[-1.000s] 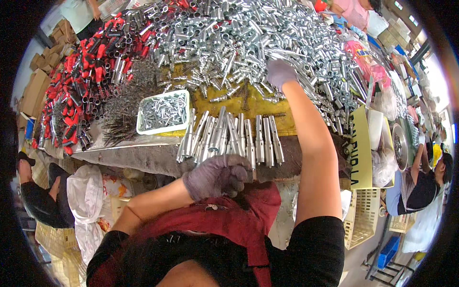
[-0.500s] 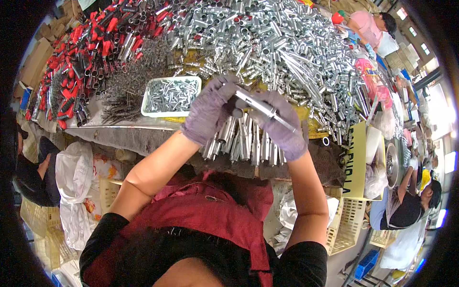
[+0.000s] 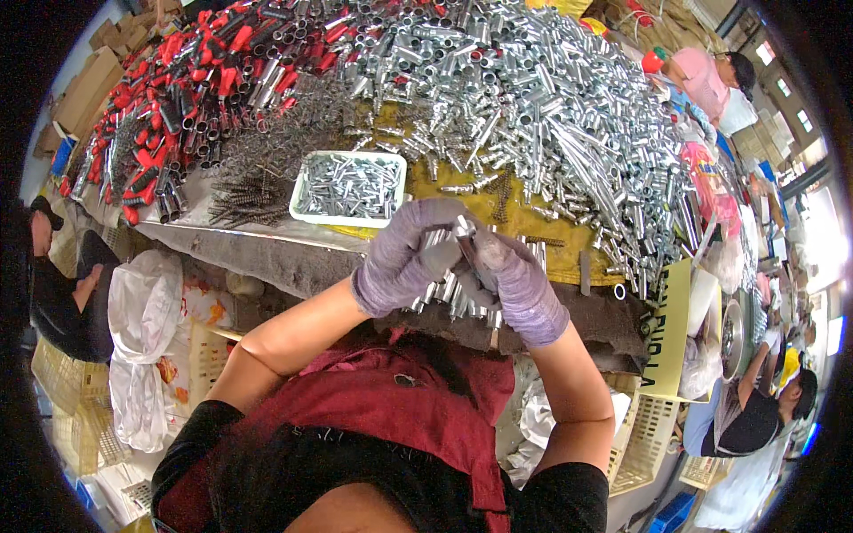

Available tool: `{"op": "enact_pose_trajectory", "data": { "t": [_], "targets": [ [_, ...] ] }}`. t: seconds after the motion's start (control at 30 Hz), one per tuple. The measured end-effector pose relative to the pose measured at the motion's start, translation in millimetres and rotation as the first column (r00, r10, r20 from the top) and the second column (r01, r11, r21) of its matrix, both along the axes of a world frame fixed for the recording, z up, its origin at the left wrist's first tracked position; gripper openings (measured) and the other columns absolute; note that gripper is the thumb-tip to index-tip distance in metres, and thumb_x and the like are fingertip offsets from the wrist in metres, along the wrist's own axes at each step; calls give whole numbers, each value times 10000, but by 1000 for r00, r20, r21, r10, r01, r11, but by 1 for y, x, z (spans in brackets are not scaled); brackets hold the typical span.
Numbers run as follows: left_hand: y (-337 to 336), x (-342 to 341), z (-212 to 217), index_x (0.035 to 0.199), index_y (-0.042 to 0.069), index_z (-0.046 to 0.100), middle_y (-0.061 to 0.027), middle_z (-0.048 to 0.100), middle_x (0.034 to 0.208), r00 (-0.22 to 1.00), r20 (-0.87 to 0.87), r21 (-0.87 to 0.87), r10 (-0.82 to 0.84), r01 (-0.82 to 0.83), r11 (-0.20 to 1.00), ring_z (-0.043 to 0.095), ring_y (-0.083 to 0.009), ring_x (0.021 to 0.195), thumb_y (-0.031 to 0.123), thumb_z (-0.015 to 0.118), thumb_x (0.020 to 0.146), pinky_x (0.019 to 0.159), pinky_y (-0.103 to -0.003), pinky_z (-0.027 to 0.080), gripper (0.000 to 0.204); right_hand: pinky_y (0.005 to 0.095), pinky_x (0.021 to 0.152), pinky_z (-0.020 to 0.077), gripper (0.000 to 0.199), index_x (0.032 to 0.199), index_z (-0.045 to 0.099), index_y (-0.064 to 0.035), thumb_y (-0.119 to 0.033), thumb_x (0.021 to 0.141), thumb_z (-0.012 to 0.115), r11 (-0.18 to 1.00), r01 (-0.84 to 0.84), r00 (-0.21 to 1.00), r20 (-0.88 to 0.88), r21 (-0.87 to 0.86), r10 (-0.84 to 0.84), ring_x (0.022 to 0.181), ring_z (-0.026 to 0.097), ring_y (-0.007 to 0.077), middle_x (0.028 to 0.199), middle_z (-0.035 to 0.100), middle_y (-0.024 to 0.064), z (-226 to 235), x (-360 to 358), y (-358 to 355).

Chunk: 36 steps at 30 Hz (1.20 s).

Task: Assembling various metal components and tools at a industrial workbench.

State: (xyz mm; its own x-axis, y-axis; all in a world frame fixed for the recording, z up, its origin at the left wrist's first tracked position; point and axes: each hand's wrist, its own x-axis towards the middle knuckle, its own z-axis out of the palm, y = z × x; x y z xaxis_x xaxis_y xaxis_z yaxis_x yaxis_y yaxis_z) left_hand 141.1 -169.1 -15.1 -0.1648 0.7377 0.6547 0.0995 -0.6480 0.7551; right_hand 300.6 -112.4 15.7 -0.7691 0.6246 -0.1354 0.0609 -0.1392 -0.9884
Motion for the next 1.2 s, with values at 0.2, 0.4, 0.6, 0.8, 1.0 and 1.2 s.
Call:
{"op": "enact_pose_trajectory", "data": {
  "t": [0.2, 0.4, 0.6, 0.8, 1.0, 1.2],
  "targets": [
    [12, -7, -8, 1149, 77, 482, -133, 559, 1074, 958, -224, 37, -181, 194, 980, 550, -276, 1000, 86, 690, 756, 854, -368, 426, 445, 219, 432, 257, 589, 857, 608, -11, -585, 728, 574, 991, 126, 988, -80, -44, -129, 501, 403, 59, 626, 500, -29, 2, -1, -6],
    [42, -18, 19, 1182, 85, 498, -152, 521, 1173, 859, -462, 99, -221, 297, 950, 491, -316, 1113, 231, 673, 777, 932, -415, 386, 465, 195, 490, 347, 503, 925, 611, 2, -467, 746, 630, 918, 392, 915, -120, 54, -384, 576, 477, 60, 692, 547, -23, -39, 31, 14],
    [169, -91, 37, 1275, 52, 400, -153, 502, 1228, 563, -824, -334, 70, -581, 742, 566, -252, 1041, 369, 463, 890, 873, -365, 464, 503, 193, 557, 433, 465, 1109, 542, -14, -337, 782, 612, 774, 604, 684, -376, -189, -625, 608, 534, 82, 771, 577, 9, -24, 56, 25],
    [295, -168, -24, 1160, 103, 503, -187, 592, 1054, 332, -937, -257, 109, -866, 430, 569, -366, 995, 212, 500, 841, 837, -421, 460, 337, 182, 470, 305, 359, 1154, 513, -21, -167, 828, 546, 786, 611, 786, -186, 95, -589, 540, 397, 50, 734, 496, -23, -44, 89, 4],
    [282, -173, -8, 1088, 74, 574, -147, 614, 1026, 193, -964, -79, 181, -862, 501, 612, -280, 936, 169, 513, 815, 800, -388, 479, 296, 169, 573, 363, 321, 1152, 513, 6, -64, 839, 526, 763, 619, 779, -24, 189, -626, 670, 457, 35, 840, 540, -17, -51, 83, 0],
    [142, -151, 39, 1036, 11, 567, -87, 623, 844, 940, -271, -546, 205, -326, 772, 609, -169, 717, 198, 594, 834, 638, -308, 515, 277, 324, 744, 450, 334, 1143, 530, -33, -197, 852, 542, 612, 194, 827, 208, 766, -523, 837, 597, 290, 913, 598, 171, -18, 28, 21]
  ]
}}
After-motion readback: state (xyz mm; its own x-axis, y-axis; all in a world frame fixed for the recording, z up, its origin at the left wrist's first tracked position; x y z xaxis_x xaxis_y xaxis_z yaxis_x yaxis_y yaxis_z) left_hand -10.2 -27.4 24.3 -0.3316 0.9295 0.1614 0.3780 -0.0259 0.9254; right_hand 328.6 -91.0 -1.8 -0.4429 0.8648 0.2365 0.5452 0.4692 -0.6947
